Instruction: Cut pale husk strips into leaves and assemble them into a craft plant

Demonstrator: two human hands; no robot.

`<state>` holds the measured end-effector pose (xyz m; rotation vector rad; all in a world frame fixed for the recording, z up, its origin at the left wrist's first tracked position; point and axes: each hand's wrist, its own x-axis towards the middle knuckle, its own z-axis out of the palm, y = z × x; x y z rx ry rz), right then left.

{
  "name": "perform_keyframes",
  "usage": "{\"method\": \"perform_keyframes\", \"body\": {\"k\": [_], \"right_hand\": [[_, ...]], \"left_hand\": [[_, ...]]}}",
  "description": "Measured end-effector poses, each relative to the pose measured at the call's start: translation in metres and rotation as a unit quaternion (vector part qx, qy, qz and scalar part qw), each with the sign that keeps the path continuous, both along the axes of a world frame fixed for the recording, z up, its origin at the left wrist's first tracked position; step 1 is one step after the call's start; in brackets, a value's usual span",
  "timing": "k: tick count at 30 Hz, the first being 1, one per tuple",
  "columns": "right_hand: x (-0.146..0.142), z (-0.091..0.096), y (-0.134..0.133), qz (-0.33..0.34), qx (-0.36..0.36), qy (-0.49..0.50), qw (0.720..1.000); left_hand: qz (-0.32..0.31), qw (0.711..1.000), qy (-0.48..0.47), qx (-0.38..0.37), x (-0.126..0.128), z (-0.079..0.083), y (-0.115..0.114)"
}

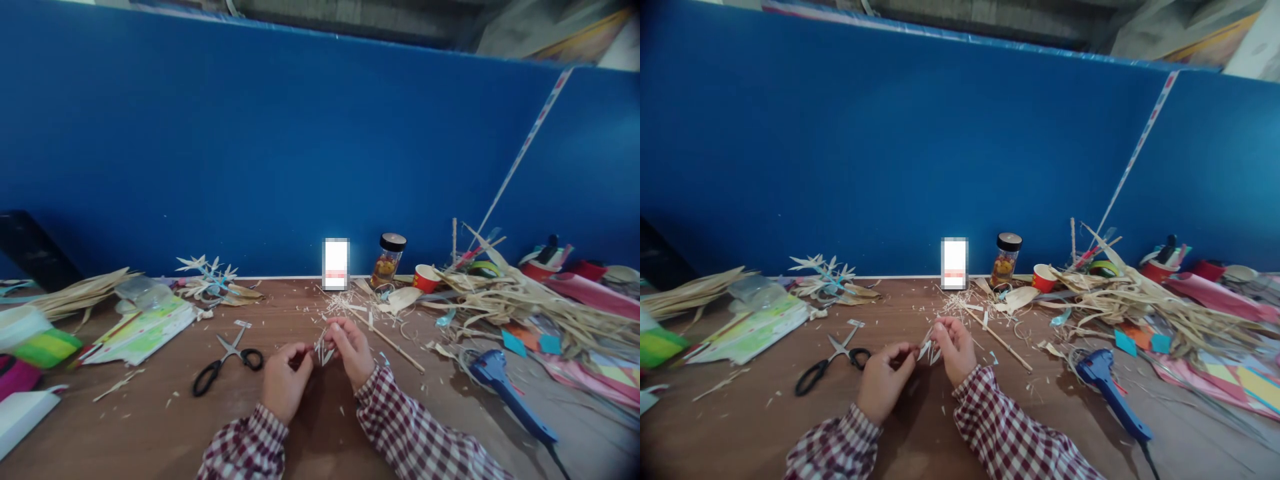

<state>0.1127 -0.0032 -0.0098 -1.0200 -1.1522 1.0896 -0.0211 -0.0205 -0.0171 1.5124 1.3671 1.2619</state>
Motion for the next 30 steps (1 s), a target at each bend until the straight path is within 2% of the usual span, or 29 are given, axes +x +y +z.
{"method": "perform_keyframes", "body": {"k": [1, 3, 5, 7, 20, 24, 30], "right_hand": [[0.0, 0.0, 0.0, 0.0, -0.008, 0.009, 1.0], [-0.001, 0.0, -0.001, 0.011, -0.02, 0.02, 1.0], [-0.001, -0.002, -0.001, 0.036, -0.016, 0.019, 0.999], [-0.001, -0.004, -0.001, 0.058, -0.01, 0.012, 0.998], [0.0, -0.004, -0.001, 0.05, -0.019, -0.001, 0.999], [0.005, -0.006, 0.003, 0.032, -0.016, -0.029, 0.999], [0.026, -0.001, 0.004, 0.035, -0.015, -0.106, 0.994]], "left_hand": [[-0.002, 0.995, -0.08, -0.063, 0.002, -0.001, 0.001], [0.003, 0.963, -0.214, -0.163, 0.006, -0.002, 0.002], [0.013, 0.933, -0.291, -0.212, 0.009, 0.0, 0.002], [0.013, 0.92, -0.318, -0.23, 0.01, 0.001, 0.001], [-0.031, 0.944, -0.257, -0.205, 0.01, -0.005, -0.001], [-0.002, 0.935, -0.296, -0.197, 0.005, 0.0, 0.003], [0.049, 0.901, -0.404, -0.153, -0.021, 0.022, 0.016]]}}
